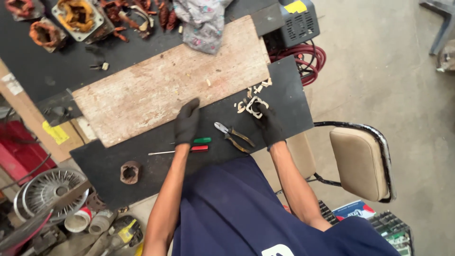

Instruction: Disassembling and repairing an electrical motor component using hand tools on a workbench

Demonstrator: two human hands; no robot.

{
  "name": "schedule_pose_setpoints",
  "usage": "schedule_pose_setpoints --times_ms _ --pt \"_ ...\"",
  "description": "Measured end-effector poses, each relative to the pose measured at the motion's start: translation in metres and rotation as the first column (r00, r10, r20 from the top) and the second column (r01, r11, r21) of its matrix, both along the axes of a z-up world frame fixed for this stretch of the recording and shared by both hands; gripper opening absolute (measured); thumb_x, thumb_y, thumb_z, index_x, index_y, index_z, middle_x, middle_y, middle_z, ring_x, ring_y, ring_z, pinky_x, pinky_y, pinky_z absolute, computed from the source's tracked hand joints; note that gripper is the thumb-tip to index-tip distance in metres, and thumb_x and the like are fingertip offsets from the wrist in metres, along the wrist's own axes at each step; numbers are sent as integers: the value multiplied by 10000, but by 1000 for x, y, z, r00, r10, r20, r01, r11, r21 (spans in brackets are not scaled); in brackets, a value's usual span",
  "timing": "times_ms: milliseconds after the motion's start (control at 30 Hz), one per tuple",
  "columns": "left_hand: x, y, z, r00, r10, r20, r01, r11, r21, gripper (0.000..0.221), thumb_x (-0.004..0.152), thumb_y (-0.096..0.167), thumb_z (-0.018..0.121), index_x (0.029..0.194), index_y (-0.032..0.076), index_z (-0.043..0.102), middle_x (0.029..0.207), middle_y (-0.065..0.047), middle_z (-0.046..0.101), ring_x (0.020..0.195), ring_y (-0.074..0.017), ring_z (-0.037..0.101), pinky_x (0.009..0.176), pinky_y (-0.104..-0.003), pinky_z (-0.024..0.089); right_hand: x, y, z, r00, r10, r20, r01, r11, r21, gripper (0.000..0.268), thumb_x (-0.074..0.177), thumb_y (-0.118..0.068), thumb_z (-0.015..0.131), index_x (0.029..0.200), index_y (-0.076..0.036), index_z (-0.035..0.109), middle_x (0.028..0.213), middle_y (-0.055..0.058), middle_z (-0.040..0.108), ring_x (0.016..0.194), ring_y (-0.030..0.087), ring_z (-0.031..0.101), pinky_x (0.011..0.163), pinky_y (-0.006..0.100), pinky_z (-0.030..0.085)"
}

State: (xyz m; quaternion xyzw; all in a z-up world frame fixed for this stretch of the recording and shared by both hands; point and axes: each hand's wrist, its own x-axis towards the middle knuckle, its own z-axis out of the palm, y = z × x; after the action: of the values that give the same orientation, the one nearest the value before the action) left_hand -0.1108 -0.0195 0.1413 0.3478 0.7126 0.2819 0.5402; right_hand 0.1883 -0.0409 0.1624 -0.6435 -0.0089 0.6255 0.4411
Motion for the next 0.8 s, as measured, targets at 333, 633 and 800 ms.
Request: schedule_pose_setpoints --times_ms 333,633,800 --pt "63 33 -26 528 -368 -765 625 779 57 758 879 308 591 1601 206 385 1633 -97 371 1453 -296 408 1199 -485 322 79 39 -19 980 104 169 -146 955 260 228 938 -264 727 1052 -67 725 922 108 740 859 180 745 724 302 653" --pt "105 -29 -1 765 -500 -407 621 738 262 486 887 206 604 1371 239 627 1388 -39 613 1325 -261 574 1145 -422 440 116 104 -17 822 288 492 -430 879 204 305 999 -247 712 1279 -134 668 1045 72 701 956 159 697 864 294 593" --pt "109 -32 -61 957 -221 -187 207 974 -88 494 884 438 630 1370 349 620 1310 47 705 1283 -139 614 1163 -335 435 82 105 20 700 546 460 -648 757 87 261 1016 -310 704 1182 -110 687 921 33 717 852 118 703 743 239 589"
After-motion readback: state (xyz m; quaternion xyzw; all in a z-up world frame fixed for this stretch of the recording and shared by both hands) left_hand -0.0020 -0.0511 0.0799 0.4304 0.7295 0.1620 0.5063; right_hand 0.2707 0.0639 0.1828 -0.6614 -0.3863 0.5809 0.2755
